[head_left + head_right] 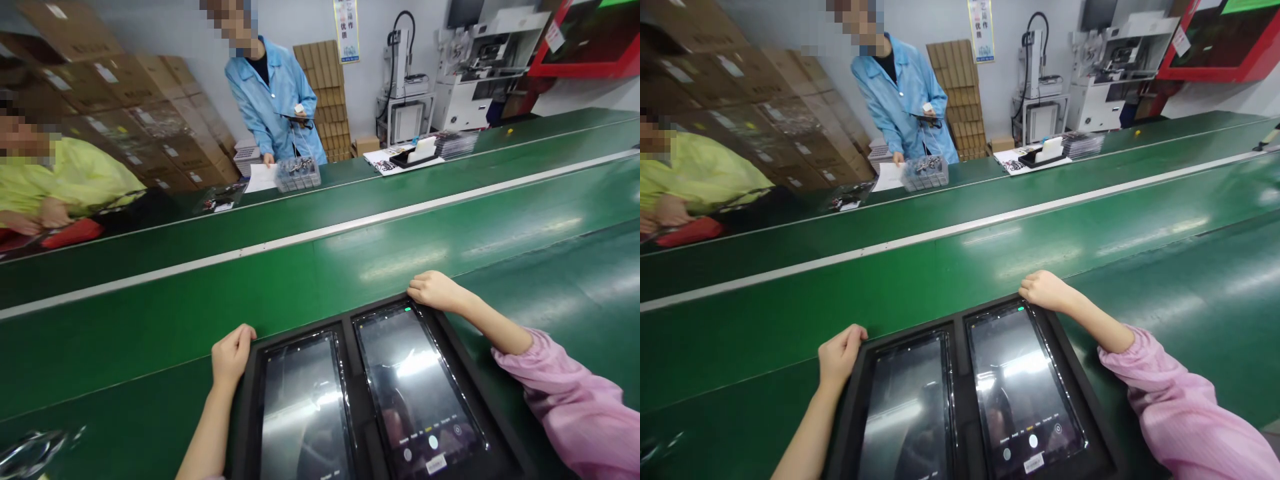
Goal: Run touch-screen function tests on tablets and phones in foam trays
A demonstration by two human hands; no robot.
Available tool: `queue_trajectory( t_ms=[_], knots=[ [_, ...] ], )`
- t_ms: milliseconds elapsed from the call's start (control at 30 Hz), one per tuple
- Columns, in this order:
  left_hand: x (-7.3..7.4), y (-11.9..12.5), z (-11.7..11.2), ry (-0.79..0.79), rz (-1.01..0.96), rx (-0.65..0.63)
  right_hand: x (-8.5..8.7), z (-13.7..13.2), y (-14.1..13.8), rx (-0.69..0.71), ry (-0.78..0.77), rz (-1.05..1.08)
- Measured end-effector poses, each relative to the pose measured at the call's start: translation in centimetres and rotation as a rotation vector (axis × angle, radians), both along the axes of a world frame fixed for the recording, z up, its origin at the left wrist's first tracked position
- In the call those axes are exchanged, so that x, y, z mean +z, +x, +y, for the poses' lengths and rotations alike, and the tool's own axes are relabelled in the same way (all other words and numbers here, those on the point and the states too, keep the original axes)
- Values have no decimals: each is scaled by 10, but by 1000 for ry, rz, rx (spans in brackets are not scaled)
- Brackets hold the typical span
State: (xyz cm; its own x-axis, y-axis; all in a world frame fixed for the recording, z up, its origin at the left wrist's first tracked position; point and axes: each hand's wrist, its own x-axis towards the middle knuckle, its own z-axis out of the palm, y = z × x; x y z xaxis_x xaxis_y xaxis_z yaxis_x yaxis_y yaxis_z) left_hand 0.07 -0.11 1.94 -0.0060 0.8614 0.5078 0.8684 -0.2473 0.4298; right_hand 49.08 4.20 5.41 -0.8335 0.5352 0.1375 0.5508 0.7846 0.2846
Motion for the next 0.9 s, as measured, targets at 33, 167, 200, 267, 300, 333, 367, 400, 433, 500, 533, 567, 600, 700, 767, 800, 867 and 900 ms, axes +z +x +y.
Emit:
queue_trajectory(
  t_ms=[33,167,200,267,300,333,367,400,433,500,533,567,600,700,767,800,867,900],
  knots=[
    [0,0,0,2,1,0,-1,0,0,7,10,1],
    [-1,-1,0,5,6,-1,-7,3,4,21,7,41],
    [-1,-2,0,5,7,-4,-8,5,5,26,-5,67],
    [-2,-2,0,4,8,-3,-9,7,8,46,-41,152],
    [-2,-2,0,1,9,0,-10,9,10,54,-65,205],
    [-2,-2,0,-5,9,3,-9,10,12,59,-93,262],
    [-2,-1,0,-12,9,6,-8,11,13,61,-122,319],
    [-2,-2,1,-17,8,10,-7,12,14,61,-154,374],
    [-2,-2,1,-23,6,13,-6,12,15,61,-189,420],
    [-4,-3,1,-33,-2,22,-4,13,18,58,-246,474],
    [-4,-3,1,-41,-4,26,-3,13,19,54,-253,475],
    [-5,-4,1,-49,-7,31,-3,13,20,47,-242,456],
    [-6,-5,1,-57,-7,33,-2,12,21,40,-215,418],
    [-8,-7,1,-67,-2,29,1,9,22,13,-98,231],
    [-8,-7,0,-64,0,24,4,5,17,-24,-61,98],
    [-7,-6,0,-61,0,23,6,3,14,-49,-60,41],
    [-6,-5,0,-53,-2,21,9,-4,3,-112,-87,-39],
    [-5,-4,0,-49,-3,18,10,-8,-3,-144,-101,-60]
  ],
)
